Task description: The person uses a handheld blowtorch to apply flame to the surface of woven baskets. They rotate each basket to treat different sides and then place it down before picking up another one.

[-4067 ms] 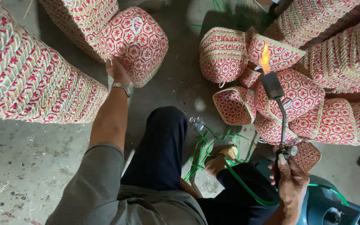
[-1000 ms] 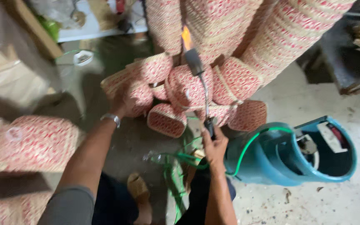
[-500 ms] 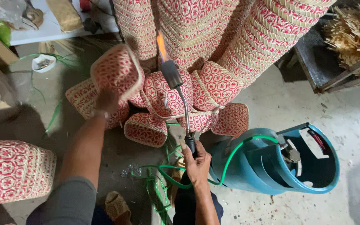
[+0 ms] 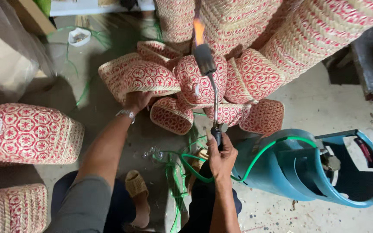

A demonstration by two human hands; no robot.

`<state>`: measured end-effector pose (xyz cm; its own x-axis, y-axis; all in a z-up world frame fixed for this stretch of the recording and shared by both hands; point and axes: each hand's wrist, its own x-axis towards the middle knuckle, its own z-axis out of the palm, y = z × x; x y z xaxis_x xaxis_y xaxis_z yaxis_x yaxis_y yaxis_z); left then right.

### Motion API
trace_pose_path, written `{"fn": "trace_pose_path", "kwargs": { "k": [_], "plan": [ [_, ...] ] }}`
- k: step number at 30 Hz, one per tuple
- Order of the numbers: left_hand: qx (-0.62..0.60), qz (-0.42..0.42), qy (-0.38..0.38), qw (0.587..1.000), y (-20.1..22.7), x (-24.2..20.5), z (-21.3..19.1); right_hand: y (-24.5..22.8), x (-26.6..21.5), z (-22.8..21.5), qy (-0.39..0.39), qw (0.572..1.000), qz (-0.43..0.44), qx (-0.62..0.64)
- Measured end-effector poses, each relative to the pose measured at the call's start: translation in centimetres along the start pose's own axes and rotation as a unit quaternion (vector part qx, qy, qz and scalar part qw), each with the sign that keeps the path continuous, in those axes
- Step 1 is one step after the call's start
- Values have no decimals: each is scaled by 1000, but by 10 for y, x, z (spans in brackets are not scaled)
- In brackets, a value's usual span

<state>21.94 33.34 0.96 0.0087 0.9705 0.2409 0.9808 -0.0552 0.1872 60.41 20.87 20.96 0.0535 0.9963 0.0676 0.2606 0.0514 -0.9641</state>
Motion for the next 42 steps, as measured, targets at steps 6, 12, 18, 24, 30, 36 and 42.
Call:
{"fn": "trace_pose_path", "kwargs": {
  "k": [6,12,18,24,30,36,42],
  "plan": [
    [-699,-197,83,682,57,28,-39,-16,8,1,-5,999,40,-2],
    [-782,-346,221,469,75,71,-77,-15,9,-4,-7,998,54,-7],
    [-768,-283,250,518,61,61,-125,-5,13,-16,-25,997,76,23],
    [-824,-205,334,409,36,18,-189,8,4,-34,-85,995,38,40],
    [-879,-163,342,290,2,-27,-241,-7,-37,-44,-151,988,33,-20],
    [-880,-148,335,302,8,-81,-282,-45,-92,-54,-216,967,-89,-105],
    [-835,-332,352,260,4,-100,-295,-65,-132,-70,-193,970,-112,-101]
  ]
}}
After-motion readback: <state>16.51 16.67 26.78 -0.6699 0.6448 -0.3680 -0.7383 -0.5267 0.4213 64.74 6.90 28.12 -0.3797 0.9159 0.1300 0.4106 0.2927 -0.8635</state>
